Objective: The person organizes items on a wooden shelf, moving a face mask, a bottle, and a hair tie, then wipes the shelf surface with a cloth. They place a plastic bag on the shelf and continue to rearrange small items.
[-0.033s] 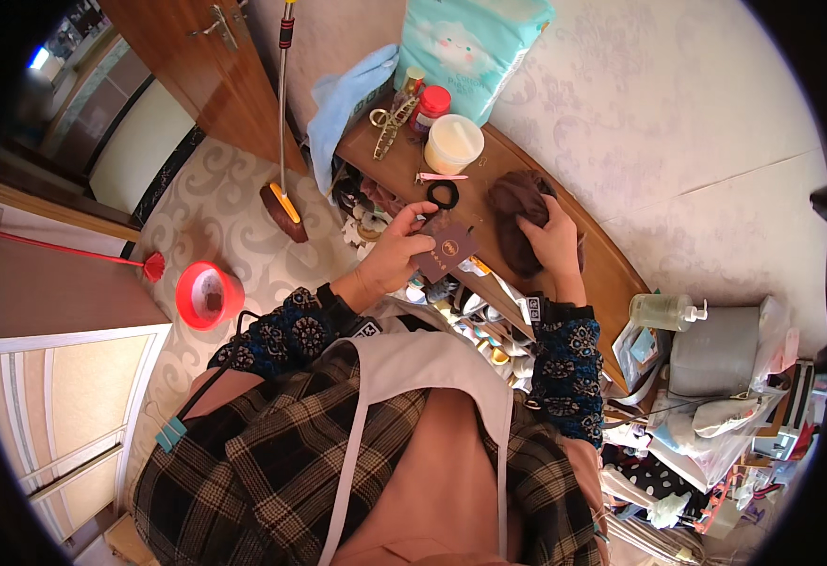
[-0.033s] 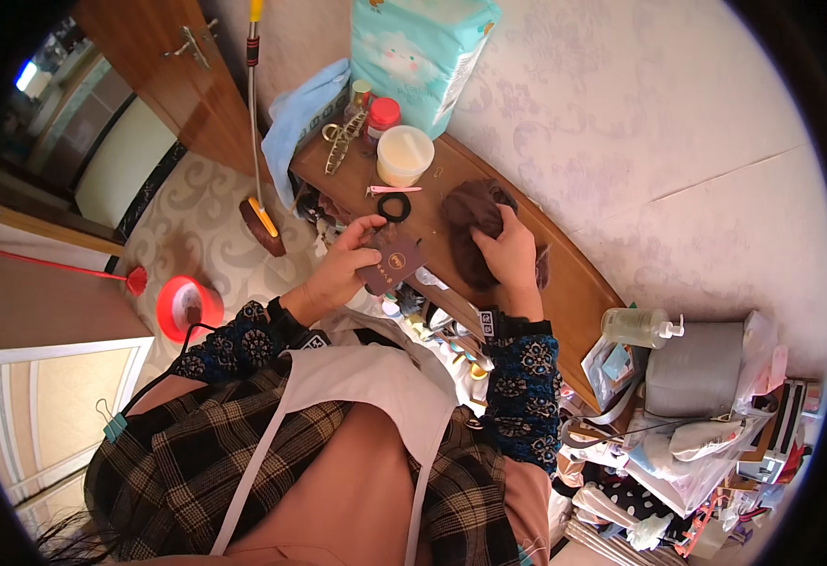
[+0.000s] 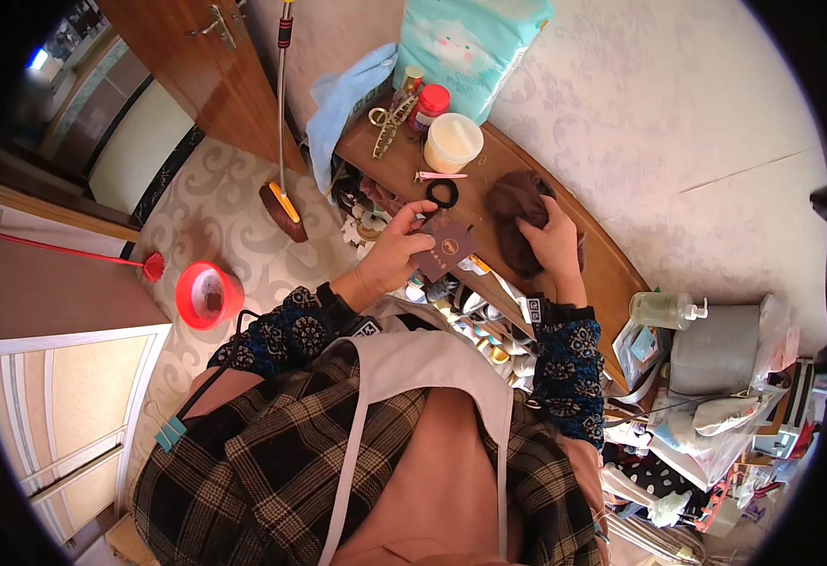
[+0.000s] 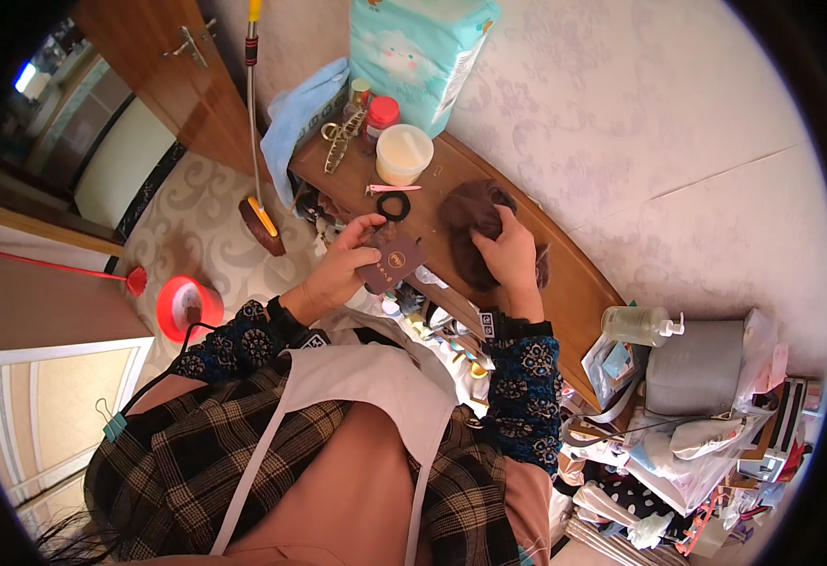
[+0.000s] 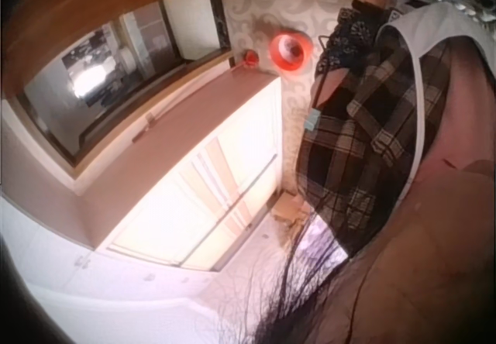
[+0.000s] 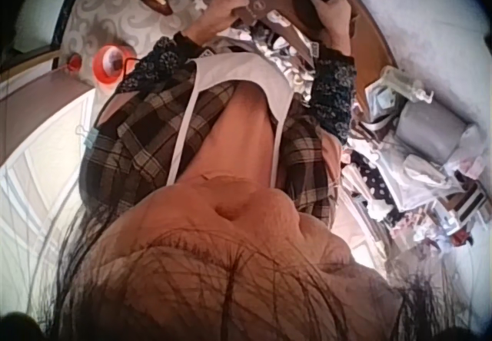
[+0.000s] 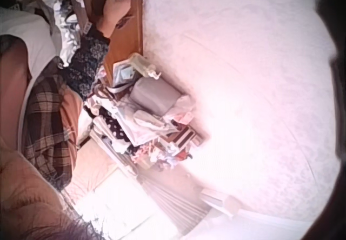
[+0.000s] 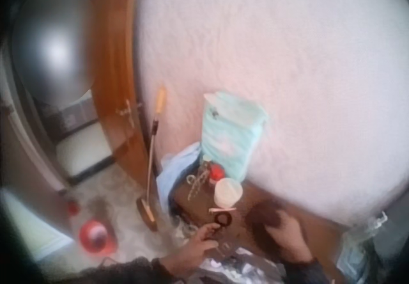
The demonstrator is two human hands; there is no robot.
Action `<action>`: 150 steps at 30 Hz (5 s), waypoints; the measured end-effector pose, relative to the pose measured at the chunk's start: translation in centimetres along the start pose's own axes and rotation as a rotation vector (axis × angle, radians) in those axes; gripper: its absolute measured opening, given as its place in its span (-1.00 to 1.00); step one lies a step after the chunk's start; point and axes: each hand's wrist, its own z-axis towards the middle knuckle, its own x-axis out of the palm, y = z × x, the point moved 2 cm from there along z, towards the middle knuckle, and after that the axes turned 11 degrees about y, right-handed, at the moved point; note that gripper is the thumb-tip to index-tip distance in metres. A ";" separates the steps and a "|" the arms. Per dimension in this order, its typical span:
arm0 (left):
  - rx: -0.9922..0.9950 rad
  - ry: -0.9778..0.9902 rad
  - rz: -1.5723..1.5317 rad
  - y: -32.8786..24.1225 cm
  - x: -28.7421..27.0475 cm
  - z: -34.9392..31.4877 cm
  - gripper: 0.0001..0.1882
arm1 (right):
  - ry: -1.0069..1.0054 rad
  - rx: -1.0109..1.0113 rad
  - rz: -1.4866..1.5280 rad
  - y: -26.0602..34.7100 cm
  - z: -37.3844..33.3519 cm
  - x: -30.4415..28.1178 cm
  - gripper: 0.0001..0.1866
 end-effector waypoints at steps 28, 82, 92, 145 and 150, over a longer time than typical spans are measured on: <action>0.029 0.016 -0.029 0.4 -0.2 0.0 -0.43 | 0.203 -0.006 -0.028 2.4 -5.3 -1.6 -0.54; 0.403 0.296 2.282 1.5 9.4 14.5 -0.37 | -0.261 0.519 -0.173 -8.9 -22.7 -7.7 -0.43; 0.588 0.131 1.920 -6.3 3.7 2.1 -0.84 | -0.285 0.496 -0.118 -9.6 -22.8 -7.5 -0.42; -0.129 1.003 1.560 4.2 4.1 -5.0 -0.78 | -0.009 0.148 1.331 5.0 -23.8 15.6 -0.86; -0.206 1.271 1.743 8.0 3.9 -6.9 -0.83 | -0.278 0.182 1.511 4.2 -31.2 17.9 -0.85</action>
